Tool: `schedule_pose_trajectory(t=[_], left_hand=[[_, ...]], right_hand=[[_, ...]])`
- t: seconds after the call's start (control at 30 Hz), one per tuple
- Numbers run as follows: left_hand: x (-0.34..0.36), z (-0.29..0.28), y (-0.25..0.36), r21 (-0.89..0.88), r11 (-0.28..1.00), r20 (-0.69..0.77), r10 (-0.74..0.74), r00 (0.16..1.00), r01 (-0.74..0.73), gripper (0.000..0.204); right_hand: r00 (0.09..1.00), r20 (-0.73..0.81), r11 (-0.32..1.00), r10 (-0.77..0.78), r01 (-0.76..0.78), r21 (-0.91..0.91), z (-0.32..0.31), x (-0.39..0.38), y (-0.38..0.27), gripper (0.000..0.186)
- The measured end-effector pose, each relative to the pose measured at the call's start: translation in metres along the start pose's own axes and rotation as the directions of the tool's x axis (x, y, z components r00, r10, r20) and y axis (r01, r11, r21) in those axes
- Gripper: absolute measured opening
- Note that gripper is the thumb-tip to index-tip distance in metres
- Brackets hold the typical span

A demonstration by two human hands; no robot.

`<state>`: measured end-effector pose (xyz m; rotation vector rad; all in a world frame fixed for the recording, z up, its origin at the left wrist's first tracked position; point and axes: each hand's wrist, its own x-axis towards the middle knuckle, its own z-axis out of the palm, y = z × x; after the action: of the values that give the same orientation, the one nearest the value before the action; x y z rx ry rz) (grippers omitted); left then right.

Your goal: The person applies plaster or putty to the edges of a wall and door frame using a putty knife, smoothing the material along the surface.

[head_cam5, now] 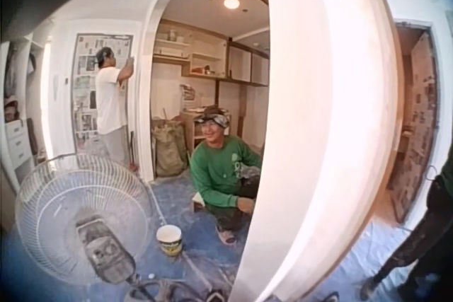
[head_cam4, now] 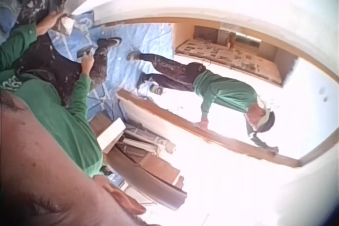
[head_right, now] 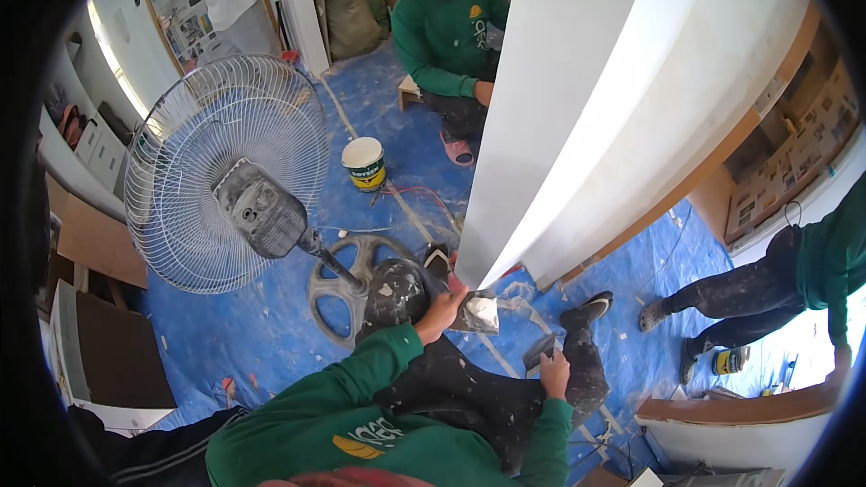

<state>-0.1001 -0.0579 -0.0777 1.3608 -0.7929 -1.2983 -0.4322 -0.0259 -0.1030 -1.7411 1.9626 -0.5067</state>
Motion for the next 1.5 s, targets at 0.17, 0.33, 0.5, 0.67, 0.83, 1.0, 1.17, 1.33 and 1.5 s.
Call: schedule_pose_trajectory(t=[0.17, 0.33, 0.5, 0.67, 0.83, 1.0, 1.17, 1.33, 1.5], left_hand=[[-0.002, 0.004, 0.004, 0.014, 0.997, 0.079, -0.072, 0.994, 0.071, 0.054], [-0.002, 0.002, 0.007, 0.037, 0.997, 0.144, -0.077, 0.987, 0.072, 0.052], [0.001, -0.001, 0.002, 0.048, 0.998, 0.133, -0.054, 0.990, 0.049, 0.048], [0.006, 0.001, -0.011, -0.020, 0.996, 0.160, 0.092, 0.983, -0.090, 0.050], [0.005, 0.005, -0.016, 0.211, 0.973, 0.079, 0.079, 0.994, -0.095, 0.051], [0.006, 0.005, -0.028, 0.293, 0.956, 0.046, 0.016, 0.999, -0.029, 0.060], [0.003, -0.004, -0.024, 0.329, 0.942, 0.108, 0.028, 0.994, -0.062, 0.061], [-0.025, -0.027, 0.025, 0.093, 0.995, 0.189, -0.039, 0.981, 0.021, 0.058], [-0.100, -0.101, 0.117, 0.153, 0.984, -0.043, 0.104, 0.994, -0.096, 0.061]], right_hand=[[1.000, 0.007, 0.999, 0.020, -0.020, -0.030, -0.013, -0.008, -0.003, 0.043], [0.992, -0.097, 0.997, -0.081, 0.081, -0.004, -0.010, -0.008, -0.001, 0.043], [1.000, -0.004, 0.999, -0.026, 0.026, -0.026, -0.016, -0.005, -0.011, 0.044], [0.985, -0.050, 0.986, -0.163, 0.160, -0.055, -0.003, -0.002, 0.009, 0.040], [0.979, 0.029, 0.977, -0.199, 0.201, -0.076, -0.008, -0.002, -0.001, 0.037], [0.959, 0.075, 0.959, -0.273, 0.278, -0.062, -0.008, 0.001, -0.024, 0.039], [0.915, 0.183, 0.921, -0.360, 0.380, -0.086, 0.021, 0.035, -0.020, 0.043], [0.851, 0.439, 0.942, -0.288, 0.335, -0.033, 0.023, 0.062, -0.033, 0.038], [0.606, 0.554, 0.726, -0.570, 0.687, -0.005, 0.028, 0.122, -0.062, 0.030]])
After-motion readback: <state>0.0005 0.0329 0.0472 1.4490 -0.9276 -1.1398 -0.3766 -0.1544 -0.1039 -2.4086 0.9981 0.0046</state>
